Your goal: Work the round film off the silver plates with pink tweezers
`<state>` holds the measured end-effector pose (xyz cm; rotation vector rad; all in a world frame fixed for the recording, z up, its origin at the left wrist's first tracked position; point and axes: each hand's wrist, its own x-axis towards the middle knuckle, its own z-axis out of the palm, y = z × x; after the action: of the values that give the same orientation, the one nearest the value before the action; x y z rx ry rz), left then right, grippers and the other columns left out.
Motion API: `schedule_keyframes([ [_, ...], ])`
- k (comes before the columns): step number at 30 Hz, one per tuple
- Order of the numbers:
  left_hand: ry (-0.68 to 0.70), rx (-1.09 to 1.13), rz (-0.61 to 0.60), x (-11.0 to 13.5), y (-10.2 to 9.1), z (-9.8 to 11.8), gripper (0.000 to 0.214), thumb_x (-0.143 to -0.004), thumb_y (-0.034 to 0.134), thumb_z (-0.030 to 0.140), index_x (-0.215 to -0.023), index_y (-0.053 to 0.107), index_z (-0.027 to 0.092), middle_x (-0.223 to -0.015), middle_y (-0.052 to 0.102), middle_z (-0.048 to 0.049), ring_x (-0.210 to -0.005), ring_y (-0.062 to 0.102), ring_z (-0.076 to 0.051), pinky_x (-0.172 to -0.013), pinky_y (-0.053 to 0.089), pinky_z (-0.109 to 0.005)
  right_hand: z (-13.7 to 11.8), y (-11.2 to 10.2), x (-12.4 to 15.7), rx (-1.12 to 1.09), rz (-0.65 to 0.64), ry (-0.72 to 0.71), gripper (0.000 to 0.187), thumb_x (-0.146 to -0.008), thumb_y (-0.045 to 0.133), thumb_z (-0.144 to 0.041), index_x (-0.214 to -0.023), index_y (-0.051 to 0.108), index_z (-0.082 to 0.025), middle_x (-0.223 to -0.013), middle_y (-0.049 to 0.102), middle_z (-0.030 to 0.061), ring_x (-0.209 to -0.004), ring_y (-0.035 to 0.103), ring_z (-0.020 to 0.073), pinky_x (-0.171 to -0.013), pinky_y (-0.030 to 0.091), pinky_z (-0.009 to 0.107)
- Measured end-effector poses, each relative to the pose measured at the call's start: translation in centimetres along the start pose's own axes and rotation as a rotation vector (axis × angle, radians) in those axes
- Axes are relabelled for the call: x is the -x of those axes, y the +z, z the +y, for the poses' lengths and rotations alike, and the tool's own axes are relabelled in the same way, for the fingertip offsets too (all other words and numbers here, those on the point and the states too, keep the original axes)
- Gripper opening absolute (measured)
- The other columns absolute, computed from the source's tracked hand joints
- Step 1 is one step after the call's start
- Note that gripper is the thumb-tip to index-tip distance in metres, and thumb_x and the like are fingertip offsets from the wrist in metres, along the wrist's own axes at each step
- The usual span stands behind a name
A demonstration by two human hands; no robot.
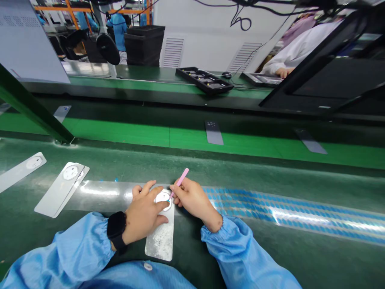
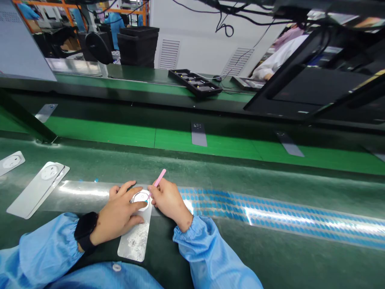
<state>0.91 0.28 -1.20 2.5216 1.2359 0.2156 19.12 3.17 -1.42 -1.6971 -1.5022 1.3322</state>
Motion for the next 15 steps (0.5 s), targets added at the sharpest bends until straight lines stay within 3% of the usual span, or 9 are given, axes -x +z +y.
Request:
schedule_keyframes([
  [8,-0.006,-0.015,0.001,0.21,0.1,-0.07,0.034,-0.076,0.072,0.04,-0.107,0.066,0.027,-0.133,0.053,-0.0109,-0.126,0.034,-0.04,-0.088,0.034,-0.054,-0.4,-0.42,-0.26,-0.306,-0.003,0.1,0.015,-0.08,0.058,-0.027,-0.069,0.052,-0.017,-0.047,0.059,-0.0034,-0.038,0.055,0.0096,-0.037,0.043,0.018],
  [15,-0.037,-0.028,-0.012,0.22,-0.01,0.02,0.038,-0.075,0.073,0.039,-0.11,0.065,0.029,-0.133,0.053,-0.0104,-0.125,0.037,-0.04,-0.087,0.035,-0.054,0.05,-0.31,-0.39,-0.338,-0.023,0.091,0.011,-0.08,0.058,-0.023,-0.072,0.053,-0.017,-0.046,0.059,-0.0036,-0.037,0.054,0.0087,-0.037,0.043,0.017],
])
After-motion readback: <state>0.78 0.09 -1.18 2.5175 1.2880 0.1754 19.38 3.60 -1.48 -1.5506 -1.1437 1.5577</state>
